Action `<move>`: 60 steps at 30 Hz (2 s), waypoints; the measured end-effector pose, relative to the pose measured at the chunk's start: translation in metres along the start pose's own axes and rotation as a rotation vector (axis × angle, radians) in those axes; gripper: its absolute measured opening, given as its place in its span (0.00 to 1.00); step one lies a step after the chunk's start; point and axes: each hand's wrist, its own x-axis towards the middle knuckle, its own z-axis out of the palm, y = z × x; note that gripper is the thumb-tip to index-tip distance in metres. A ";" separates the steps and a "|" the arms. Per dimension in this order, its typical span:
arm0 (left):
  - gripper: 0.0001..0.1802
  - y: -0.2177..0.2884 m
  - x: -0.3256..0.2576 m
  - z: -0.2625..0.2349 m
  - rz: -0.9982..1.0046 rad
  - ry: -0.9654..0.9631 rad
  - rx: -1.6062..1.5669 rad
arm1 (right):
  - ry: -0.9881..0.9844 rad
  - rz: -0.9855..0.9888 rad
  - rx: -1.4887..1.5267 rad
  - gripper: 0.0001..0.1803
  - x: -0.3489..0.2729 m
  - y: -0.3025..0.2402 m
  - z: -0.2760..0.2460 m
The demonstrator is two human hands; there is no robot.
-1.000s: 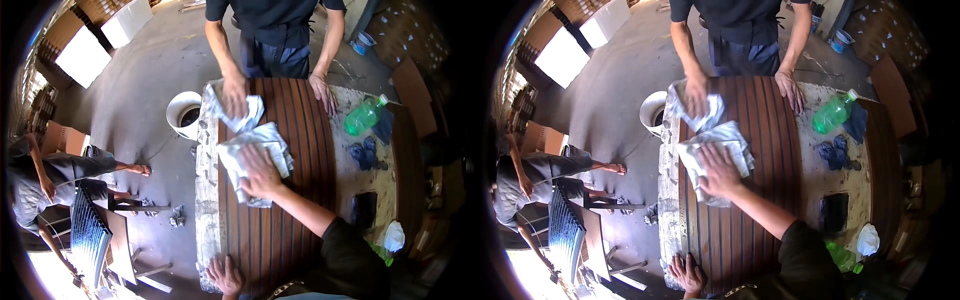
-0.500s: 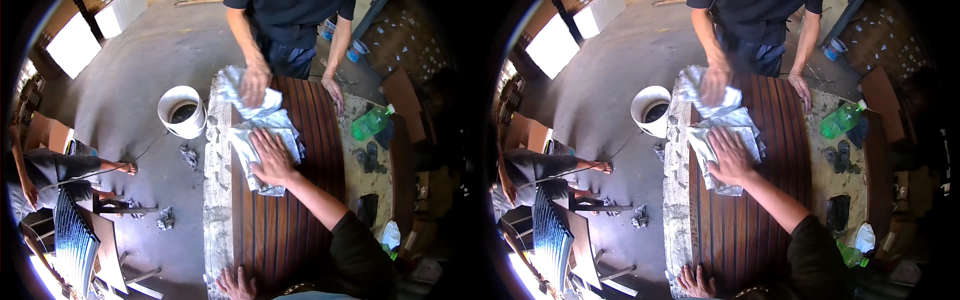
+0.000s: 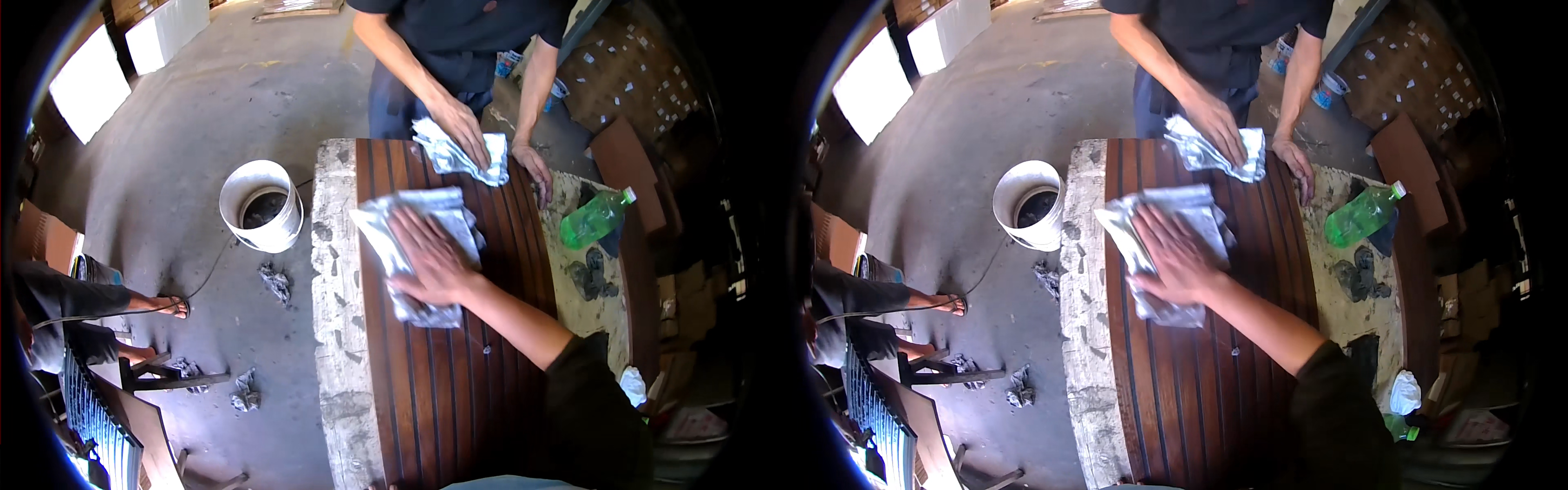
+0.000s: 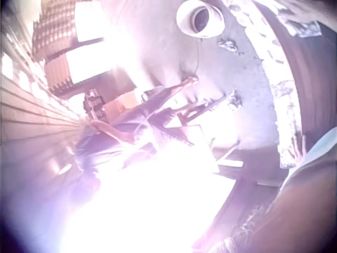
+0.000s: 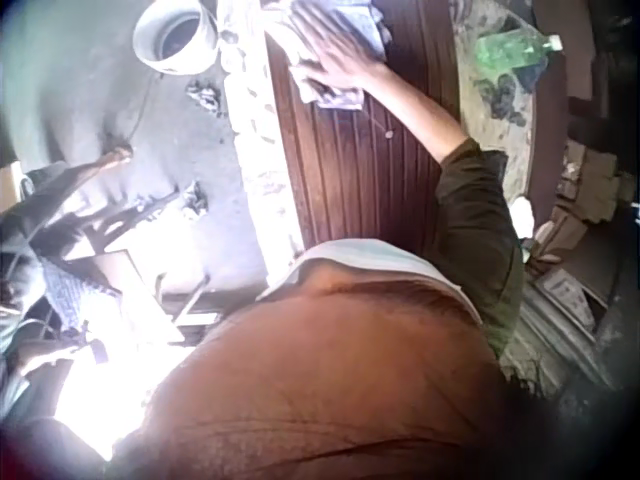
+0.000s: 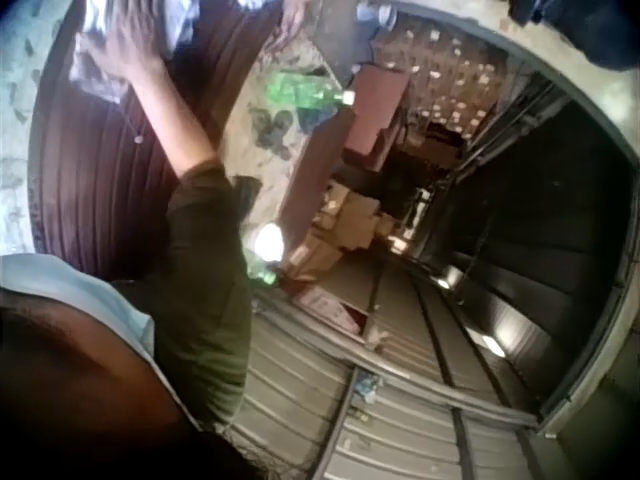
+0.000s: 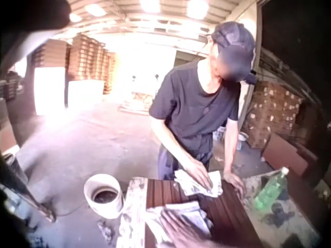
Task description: The person wipes down wooden panels with cloths by hand, turning the panels and wiping their surfaces with rags.
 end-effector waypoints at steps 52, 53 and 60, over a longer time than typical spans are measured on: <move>0.31 -0.007 -0.039 0.010 0.093 0.151 -0.176 | 0.022 -0.005 0.069 0.39 -0.097 -0.113 0.012; 0.33 -0.008 -0.041 0.011 0.086 0.188 -0.184 | -0.095 -0.040 0.124 0.40 -0.129 -0.140 0.006; 0.45 -0.017 -0.056 0.017 0.056 0.470 -0.394 | -0.319 -0.364 0.452 0.37 -0.340 -0.262 0.003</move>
